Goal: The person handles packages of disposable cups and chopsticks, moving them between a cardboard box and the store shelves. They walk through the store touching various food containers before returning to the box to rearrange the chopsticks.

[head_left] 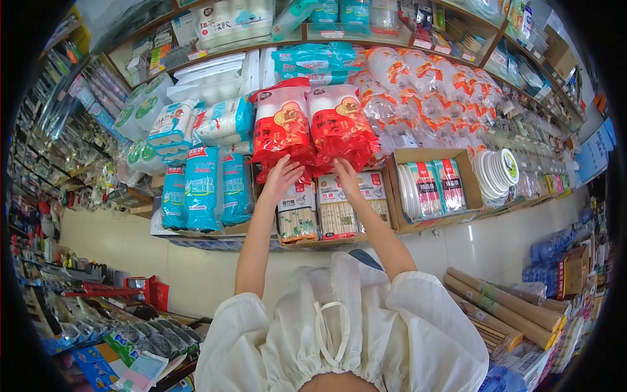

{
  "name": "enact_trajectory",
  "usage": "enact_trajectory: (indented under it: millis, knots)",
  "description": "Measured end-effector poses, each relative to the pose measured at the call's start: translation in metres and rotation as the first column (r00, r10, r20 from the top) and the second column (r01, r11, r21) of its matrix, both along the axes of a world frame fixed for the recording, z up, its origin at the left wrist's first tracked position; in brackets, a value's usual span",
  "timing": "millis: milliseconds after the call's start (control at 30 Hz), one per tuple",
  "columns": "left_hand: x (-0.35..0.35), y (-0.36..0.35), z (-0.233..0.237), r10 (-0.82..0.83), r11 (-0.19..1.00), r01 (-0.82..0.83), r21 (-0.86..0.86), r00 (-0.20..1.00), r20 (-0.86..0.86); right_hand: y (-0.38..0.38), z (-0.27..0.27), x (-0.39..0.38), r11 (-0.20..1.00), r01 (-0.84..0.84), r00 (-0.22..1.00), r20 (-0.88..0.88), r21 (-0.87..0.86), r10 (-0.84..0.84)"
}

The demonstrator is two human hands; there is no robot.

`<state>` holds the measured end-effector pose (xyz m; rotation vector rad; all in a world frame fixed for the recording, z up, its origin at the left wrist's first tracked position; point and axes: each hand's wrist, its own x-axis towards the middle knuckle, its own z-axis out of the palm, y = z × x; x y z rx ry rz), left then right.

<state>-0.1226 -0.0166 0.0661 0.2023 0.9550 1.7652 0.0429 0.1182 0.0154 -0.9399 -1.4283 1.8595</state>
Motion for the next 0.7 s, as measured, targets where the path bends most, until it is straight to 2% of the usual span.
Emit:
enact_trajectory:
  millis: [33,133,267,333,400,433,533,567,700]
  knots:
    - [0.000,0.000,-0.005,-0.001,1.000,0.001,-0.005,1.000,-0.005,0.002,0.001,-0.003,1.000,-0.014,0.999,0.038,0.003,0.014]
    - [0.005,-0.005,-0.012,-0.013,1.000,0.013,0.005,1.000,-0.020,0.013,-0.005,-0.012,0.999,-0.028,1.000,0.003,0.026,0.028]
    - [0.015,0.003,-0.012,-0.065,0.998,0.064,-0.011,0.997,-0.048,0.026,-0.008,-0.010,0.991,-0.128,0.987,0.101,0.027,0.125]
    - [0.029,0.013,0.013,-0.157,0.987,0.153,-0.045,0.982,-0.102,0.029,-0.014,-0.010,0.990,-0.142,0.983,0.113,-0.012,0.142]
    - [0.043,0.025,0.041,-0.254,0.966,0.245,-0.083,0.961,-0.110,0.023,-0.011,-0.004,0.994,-0.100,0.994,0.042,-0.050,0.102]
    - [0.047,0.034,0.046,-0.287,0.957,0.274,-0.096,0.943,-0.171,0.019,-0.011,0.000,0.994,-0.081,0.997,0.008,-0.067,0.082]
    - [0.057,0.059,0.058,-0.214,0.972,0.197,-0.124,0.966,-0.145,0.007,-0.016,0.011,0.983,-0.088,0.996,-0.043,-0.163,0.082]
    - [0.055,0.066,0.060,-0.217,0.969,0.203,-0.137,0.972,-0.093,0.003,-0.017,0.018,0.980,-0.100,0.995,-0.029,-0.174,0.096]
    - [0.055,0.084,0.062,-0.150,0.972,0.134,-0.192,0.986,-0.073,-0.015,-0.011,0.049,0.972,-0.144,0.988,0.020,-0.183,0.150]
